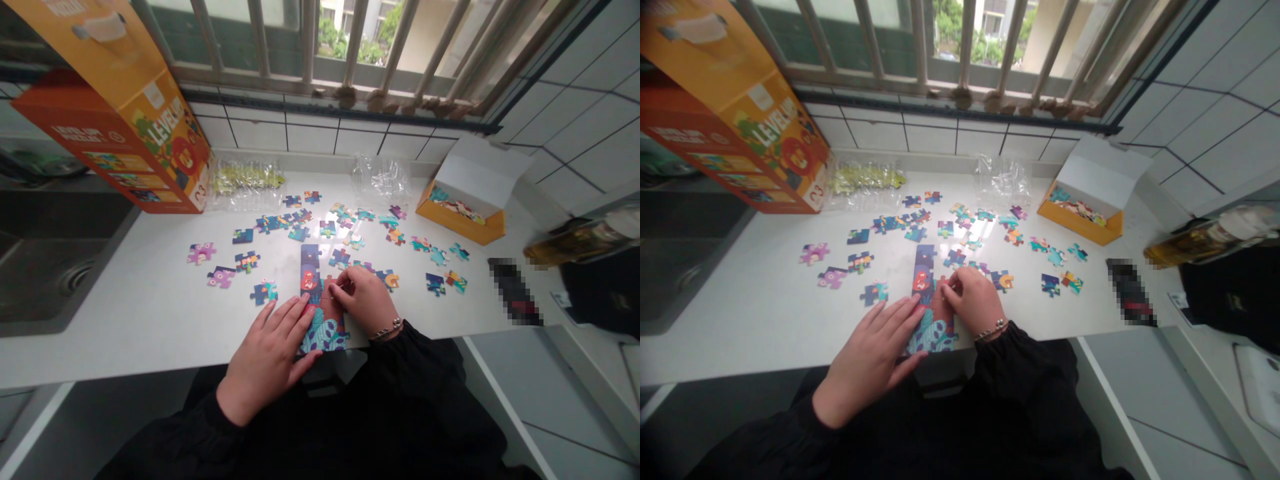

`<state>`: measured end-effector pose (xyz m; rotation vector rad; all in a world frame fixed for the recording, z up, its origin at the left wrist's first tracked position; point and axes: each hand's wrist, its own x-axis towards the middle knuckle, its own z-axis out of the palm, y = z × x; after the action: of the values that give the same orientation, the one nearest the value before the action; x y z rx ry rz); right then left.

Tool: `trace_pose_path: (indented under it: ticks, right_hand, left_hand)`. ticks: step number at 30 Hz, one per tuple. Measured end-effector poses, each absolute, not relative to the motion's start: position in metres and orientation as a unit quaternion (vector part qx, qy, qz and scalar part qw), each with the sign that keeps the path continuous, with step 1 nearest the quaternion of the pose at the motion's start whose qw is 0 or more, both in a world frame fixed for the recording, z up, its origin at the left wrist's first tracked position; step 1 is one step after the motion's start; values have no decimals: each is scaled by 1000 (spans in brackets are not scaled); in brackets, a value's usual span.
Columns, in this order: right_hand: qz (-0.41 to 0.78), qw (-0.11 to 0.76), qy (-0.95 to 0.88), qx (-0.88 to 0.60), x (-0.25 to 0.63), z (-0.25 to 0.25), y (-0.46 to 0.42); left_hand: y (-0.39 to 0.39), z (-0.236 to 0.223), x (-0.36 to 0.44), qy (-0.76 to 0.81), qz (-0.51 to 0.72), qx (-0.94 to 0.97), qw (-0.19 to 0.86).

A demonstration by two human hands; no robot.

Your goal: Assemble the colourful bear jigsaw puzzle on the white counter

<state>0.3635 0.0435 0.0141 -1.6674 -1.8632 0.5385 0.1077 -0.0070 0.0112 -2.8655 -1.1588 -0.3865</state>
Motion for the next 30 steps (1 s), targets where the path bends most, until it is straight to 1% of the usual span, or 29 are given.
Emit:
trace_pose_path:
  ticks: [3,5,8,10,12,16,17,19,22,24,30]
  right_hand:
    - [227,341,-658,-632,365,15,43]
    - [223,379,-619,-651,368,16,42]
    - [187,403,-596,-670,371,17,39]
    - [172,409,-611,-656,372,17,38]
    - [173,393,-649,-628,372,15,38]
    - [191,273,-723,-606,369,12,39]
    - [190,256,-727,-609,368,12,39]
    - [183,264,-719,-616,368,12,39]
    - [168,315,-691,-629,368,12,38]
    - [154,333,-671,-644,368,12,37]
    - [123,343,-672,-645,367,10,42]
  left_hand:
    - [-7,12,107,-370,-119,-921,15]
    - [-7,12,108,-369,-114,-922,15]
    - [-7,11,108,-370,-112,-922,17]
    - [-7,10,108,-370,-116,-922,16]
    - [-7,10,108,-372,-122,-920,11]
    - [-7,10,108,-375,-134,-917,6]
    - [-7,10,108,-375,-135,-917,8]
    - [-7,10,108,-374,-130,-918,11]
    - [-7,10,108,-371,-118,-921,14]
    - [-6,9,107,-369,-121,-922,14]
    - [-5,9,106,-368,-123,-922,19]
